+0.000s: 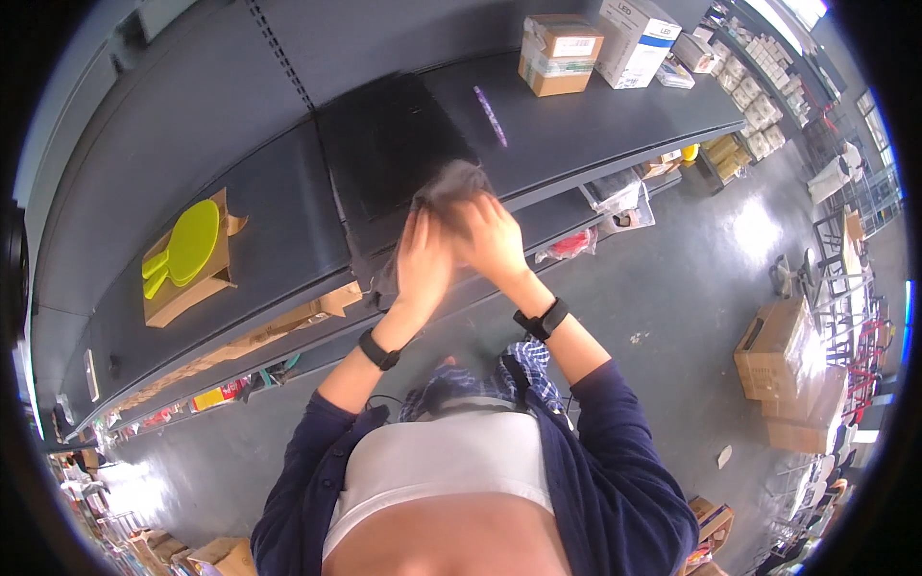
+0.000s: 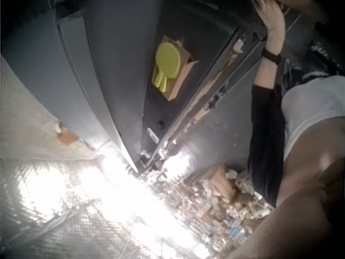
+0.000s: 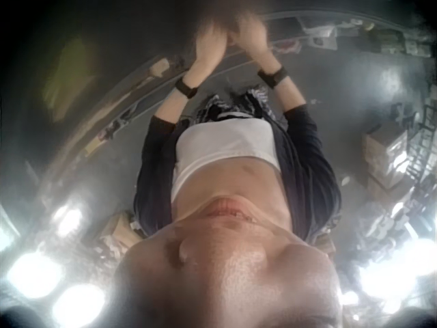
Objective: The person wipes various objects, including a box, a small electronic device, and a flat surface, with a purple cloth by hand.
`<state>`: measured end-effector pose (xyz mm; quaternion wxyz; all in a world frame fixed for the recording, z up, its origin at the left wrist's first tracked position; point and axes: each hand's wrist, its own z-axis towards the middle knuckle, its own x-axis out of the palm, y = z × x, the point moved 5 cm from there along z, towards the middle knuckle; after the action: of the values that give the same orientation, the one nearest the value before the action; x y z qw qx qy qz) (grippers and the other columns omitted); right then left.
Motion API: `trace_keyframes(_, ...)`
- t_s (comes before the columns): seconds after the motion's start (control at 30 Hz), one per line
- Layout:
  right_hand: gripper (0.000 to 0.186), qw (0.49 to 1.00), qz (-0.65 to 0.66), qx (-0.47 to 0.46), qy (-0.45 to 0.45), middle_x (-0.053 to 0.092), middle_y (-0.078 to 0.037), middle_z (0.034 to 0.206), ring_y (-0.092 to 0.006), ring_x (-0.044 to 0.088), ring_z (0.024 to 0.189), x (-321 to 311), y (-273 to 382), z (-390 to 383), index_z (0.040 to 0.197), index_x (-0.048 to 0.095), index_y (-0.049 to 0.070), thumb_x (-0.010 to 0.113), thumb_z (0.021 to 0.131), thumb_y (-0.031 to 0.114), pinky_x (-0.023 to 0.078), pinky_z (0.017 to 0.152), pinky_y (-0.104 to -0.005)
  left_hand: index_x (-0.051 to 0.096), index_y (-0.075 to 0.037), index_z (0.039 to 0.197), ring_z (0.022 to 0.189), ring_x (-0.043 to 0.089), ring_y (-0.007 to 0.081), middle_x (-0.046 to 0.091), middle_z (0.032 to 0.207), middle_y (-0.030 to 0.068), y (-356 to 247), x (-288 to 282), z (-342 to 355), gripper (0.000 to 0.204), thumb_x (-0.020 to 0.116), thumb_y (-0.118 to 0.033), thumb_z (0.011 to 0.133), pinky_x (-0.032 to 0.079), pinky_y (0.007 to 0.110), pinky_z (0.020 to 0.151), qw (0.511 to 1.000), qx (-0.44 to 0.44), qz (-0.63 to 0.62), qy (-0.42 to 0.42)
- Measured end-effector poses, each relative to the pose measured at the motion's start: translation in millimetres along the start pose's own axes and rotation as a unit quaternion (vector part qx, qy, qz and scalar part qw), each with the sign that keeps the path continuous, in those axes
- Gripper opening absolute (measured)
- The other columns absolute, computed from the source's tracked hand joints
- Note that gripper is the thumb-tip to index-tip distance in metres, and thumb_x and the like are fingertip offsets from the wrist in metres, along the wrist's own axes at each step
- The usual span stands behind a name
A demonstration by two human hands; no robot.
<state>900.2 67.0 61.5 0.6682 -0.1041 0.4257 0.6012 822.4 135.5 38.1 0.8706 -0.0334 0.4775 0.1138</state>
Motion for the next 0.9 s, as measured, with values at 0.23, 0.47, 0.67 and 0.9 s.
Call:
trace_keyframes(0.23, 0.041, 0.998, -0.063, 0.023, -0.016, 0.052, -0.018, 0.106, -0.0350, 0.049, 0.104, -43, -86, 3, 0.107, 0.050, 0.004, 0.056, 0.067, 0.009, 0.042, 0.088, -0.0402, 0.054, 0.005, 0.107, 0.114, 0.040, 0.0340, 0.049, 0.115, 0.0214, -73, 57, 68, 0.039, 0.047, -0.019, 0.078, 0.033, 0.044, 0.100, 0.999, 0.026, -0.020, -0.044)
trace_keyframes(0.47, 0.035, 0.995, -0.086, 0.043, -0.041, 0.052, -0.018, 0.104, -0.0358, 0.050, 0.100, -101, -200, 10, 0.107, 0.050, 0.004, 0.050, 0.073, 0.010, 0.042, 0.087, -0.0411, 0.056, 0.007, 0.103, 0.112, 0.041, 0.0348, 0.052, 0.111, 0.0227, -159, 65, 153, 0.038, 0.048, -0.018, 0.075, 0.033, 0.044, 0.100, 0.994, 0.098, 0.004, -0.040)
trace_keyframes(0.67, 0.036, 0.998, -0.055, 0.021, 0.012, 0.054, -0.019, 0.104, -0.0359, 0.049, 0.103, -86, -202, 14, 0.108, 0.052, 0.002, 0.051, 0.072, 0.009, 0.040, 0.091, -0.0421, 0.058, 0.002, 0.095, 0.103, 0.049, 0.0301, 0.054, 0.107, 0.0168, -150, 85, 142, 0.028, 0.051, -0.011, 0.072, 0.041, 0.041, 0.089, 0.992, -0.047, -0.095, -0.071)
trace_keyframes(0.9, 0.037, 0.988, 0.078, -0.125, 0.055, 0.056, -0.016, 0.104, -0.0309, 0.050, 0.105, -49, -110, 13, 0.108, 0.055, 0.002, 0.053, 0.071, 0.009, 0.041, 0.092, -0.0374, 0.059, 0.000, 0.097, 0.111, 0.046, 0.0296, 0.056, 0.107, 0.0166, -99, 26, 65, 0.026, 0.050, -0.015, 0.078, 0.032, 0.045, 0.098, 0.984, -0.164, 0.020, -0.062)
